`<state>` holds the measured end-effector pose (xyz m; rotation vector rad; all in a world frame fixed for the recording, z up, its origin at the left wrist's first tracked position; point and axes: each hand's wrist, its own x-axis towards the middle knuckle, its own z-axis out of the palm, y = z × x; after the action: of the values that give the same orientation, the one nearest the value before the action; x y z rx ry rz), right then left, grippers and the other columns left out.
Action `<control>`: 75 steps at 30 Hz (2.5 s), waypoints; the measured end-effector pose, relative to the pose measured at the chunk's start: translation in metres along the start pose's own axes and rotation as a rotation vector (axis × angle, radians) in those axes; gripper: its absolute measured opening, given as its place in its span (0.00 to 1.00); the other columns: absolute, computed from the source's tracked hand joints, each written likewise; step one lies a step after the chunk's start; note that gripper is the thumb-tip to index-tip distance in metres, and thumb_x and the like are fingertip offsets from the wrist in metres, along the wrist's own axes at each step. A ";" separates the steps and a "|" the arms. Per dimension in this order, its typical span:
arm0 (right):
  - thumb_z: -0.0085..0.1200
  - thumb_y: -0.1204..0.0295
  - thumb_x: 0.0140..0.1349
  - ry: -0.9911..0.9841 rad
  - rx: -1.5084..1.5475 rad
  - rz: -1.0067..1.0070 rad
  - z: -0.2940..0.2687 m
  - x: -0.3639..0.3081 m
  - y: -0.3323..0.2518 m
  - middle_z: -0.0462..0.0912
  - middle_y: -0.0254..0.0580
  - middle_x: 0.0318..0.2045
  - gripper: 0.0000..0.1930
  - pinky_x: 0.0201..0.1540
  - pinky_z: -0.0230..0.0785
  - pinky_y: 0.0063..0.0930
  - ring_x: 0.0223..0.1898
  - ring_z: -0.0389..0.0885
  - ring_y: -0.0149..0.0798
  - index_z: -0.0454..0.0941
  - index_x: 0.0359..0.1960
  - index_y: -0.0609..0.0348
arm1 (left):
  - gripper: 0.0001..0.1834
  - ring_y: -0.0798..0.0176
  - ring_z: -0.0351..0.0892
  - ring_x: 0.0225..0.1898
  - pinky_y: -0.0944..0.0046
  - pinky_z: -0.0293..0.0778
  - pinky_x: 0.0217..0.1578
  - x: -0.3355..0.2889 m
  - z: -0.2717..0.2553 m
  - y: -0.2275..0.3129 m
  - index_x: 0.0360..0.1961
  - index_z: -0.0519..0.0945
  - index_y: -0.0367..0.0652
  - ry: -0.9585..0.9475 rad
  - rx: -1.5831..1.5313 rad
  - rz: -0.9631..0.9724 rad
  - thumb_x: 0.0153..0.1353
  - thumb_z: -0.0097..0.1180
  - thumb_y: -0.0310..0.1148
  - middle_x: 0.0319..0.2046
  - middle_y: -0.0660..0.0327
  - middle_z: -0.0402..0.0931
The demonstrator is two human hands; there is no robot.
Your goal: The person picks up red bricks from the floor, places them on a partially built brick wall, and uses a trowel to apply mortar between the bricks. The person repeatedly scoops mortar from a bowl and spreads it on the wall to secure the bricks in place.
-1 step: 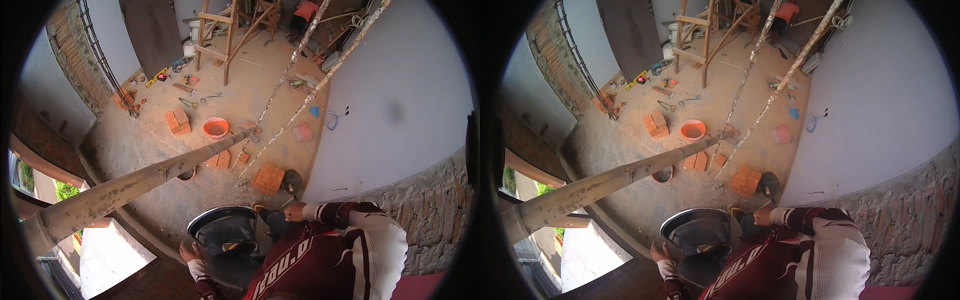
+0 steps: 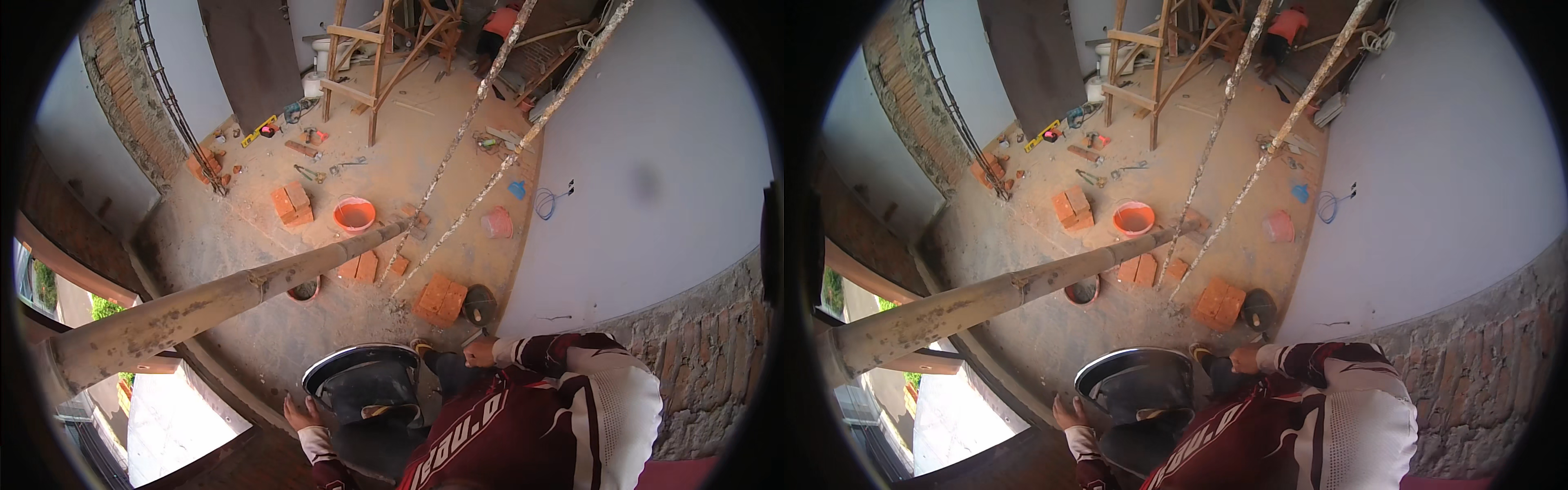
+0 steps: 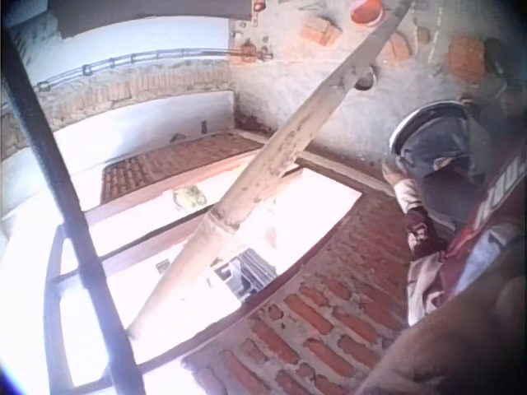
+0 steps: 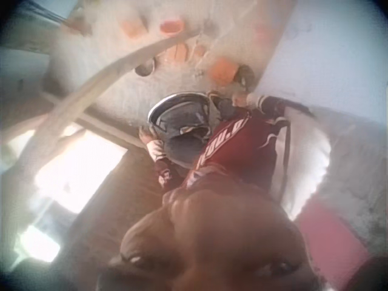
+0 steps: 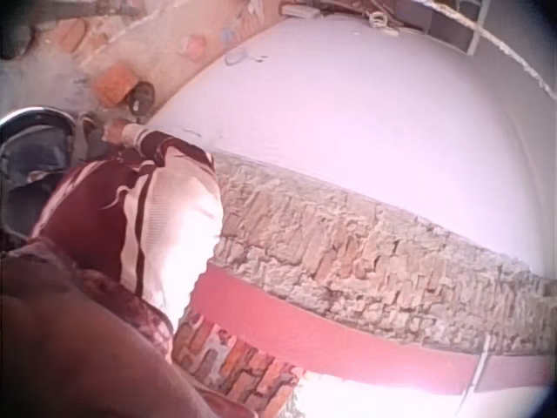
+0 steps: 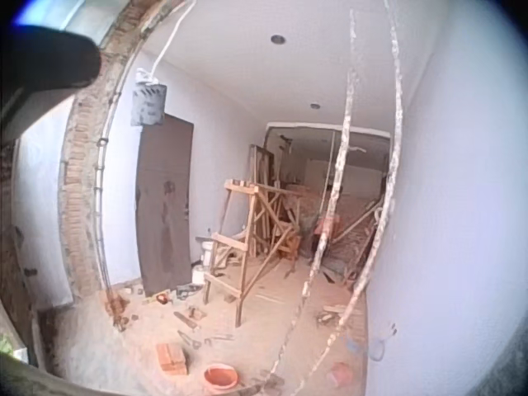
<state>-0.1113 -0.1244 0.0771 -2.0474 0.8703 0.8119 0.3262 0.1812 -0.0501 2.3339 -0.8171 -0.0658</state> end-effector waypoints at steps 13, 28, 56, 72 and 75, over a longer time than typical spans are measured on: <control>0.60 0.53 0.57 0.190 0.180 0.286 0.089 0.245 0.269 0.82 0.54 0.53 0.28 0.59 0.72 0.43 0.57 0.80 0.53 0.80 0.54 0.60 | 0.29 0.38 0.59 0.70 0.24 0.37 0.68 -0.002 0.177 0.214 0.59 0.76 0.43 -0.273 0.326 0.237 0.62 0.61 0.48 0.63 0.48 0.71; 0.71 0.50 0.51 0.289 0.990 0.819 0.112 0.377 0.389 0.71 0.52 0.64 0.46 0.64 0.69 0.42 0.65 0.71 0.54 0.63 0.68 0.56 | 0.20 0.39 0.68 0.65 0.33 0.51 0.69 -0.089 0.245 0.349 0.53 0.79 0.40 -0.694 0.154 0.423 0.59 0.62 0.33 0.56 0.50 0.78; 0.79 0.59 0.41 0.539 0.907 1.012 0.109 0.407 0.410 0.49 0.60 0.72 0.71 0.71 0.54 0.53 0.72 0.54 0.59 0.30 0.77 0.37 | 0.21 0.39 0.79 0.51 0.45 0.74 0.52 -0.086 0.377 0.299 0.51 0.81 0.40 -0.927 0.006 0.117 0.61 0.64 0.41 0.46 0.46 0.82; 0.73 0.66 0.52 0.753 1.180 -0.305 0.038 0.214 0.251 0.49 0.59 0.74 0.64 0.72 0.52 0.41 0.74 0.53 0.48 0.28 0.77 0.60 | 0.27 0.59 0.85 0.38 0.61 0.82 0.39 -0.047 0.472 0.368 0.49 0.78 0.29 -1.048 -0.502 -0.387 0.52 0.74 0.34 0.41 0.53 0.84; 0.72 0.60 0.54 0.336 1.773 -0.548 0.044 0.229 0.247 0.50 0.62 0.74 0.63 0.72 0.51 0.42 0.74 0.54 0.52 0.30 0.77 0.60 | 0.25 0.60 0.84 0.37 0.62 0.81 0.38 -0.034 0.412 0.382 0.49 0.78 0.29 -0.842 -0.487 -0.442 0.53 0.71 0.32 0.41 0.53 0.84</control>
<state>-0.1861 -0.2776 -0.2168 -0.6497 0.6462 -0.5814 -0.0099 -0.2594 -0.1488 1.9266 -0.5332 -1.3434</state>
